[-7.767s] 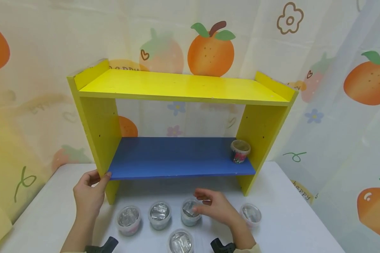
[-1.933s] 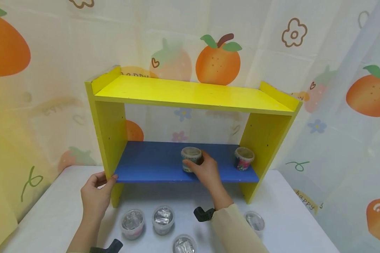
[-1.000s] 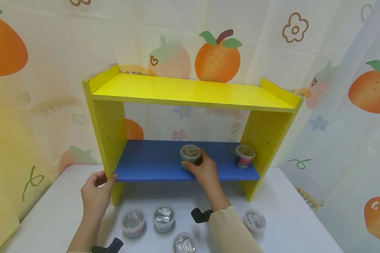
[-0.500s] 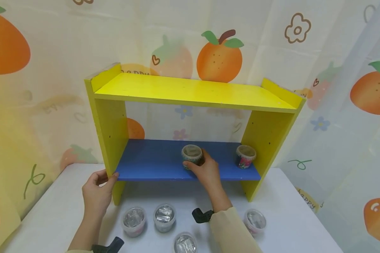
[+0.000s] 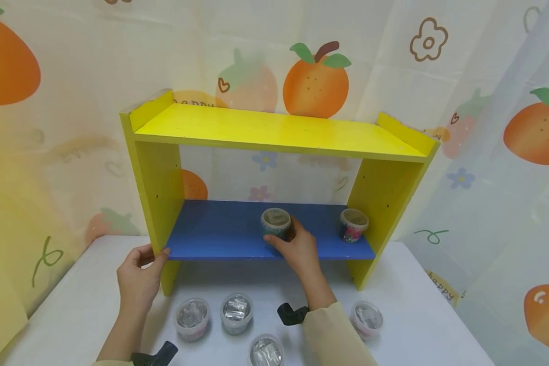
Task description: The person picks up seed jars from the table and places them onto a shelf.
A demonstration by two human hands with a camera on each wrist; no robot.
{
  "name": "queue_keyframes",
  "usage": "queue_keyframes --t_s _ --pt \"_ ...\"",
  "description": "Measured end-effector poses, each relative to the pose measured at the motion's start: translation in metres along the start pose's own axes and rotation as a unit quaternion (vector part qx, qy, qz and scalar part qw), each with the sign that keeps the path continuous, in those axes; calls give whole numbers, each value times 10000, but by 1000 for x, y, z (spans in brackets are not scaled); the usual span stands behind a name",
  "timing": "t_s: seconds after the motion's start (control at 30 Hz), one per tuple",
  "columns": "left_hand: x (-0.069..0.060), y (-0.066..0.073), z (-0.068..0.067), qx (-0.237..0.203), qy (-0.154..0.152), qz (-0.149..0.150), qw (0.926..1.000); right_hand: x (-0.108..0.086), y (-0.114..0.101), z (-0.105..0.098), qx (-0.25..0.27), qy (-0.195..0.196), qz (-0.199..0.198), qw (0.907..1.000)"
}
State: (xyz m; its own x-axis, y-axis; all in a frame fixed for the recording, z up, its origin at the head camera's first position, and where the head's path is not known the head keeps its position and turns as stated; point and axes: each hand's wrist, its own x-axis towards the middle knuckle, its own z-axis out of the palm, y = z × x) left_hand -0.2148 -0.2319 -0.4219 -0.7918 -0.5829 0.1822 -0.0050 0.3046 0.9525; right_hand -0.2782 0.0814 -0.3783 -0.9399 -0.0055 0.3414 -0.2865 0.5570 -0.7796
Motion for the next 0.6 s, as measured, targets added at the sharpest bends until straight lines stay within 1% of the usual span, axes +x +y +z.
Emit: queue_keyframes --t_s 0.23,0.43,0.6 --pt "1 -2 0 5 -49 -58 10000 -4 0 1 80 -54 79 9999" --pt "1 -1 -1 -25 -49 -79 10000 -5 -1 1 1 14 45 10000" --pt "1 0 -1 -42 -98 -133 9999 -7 -1 1 113 32 15 9999"
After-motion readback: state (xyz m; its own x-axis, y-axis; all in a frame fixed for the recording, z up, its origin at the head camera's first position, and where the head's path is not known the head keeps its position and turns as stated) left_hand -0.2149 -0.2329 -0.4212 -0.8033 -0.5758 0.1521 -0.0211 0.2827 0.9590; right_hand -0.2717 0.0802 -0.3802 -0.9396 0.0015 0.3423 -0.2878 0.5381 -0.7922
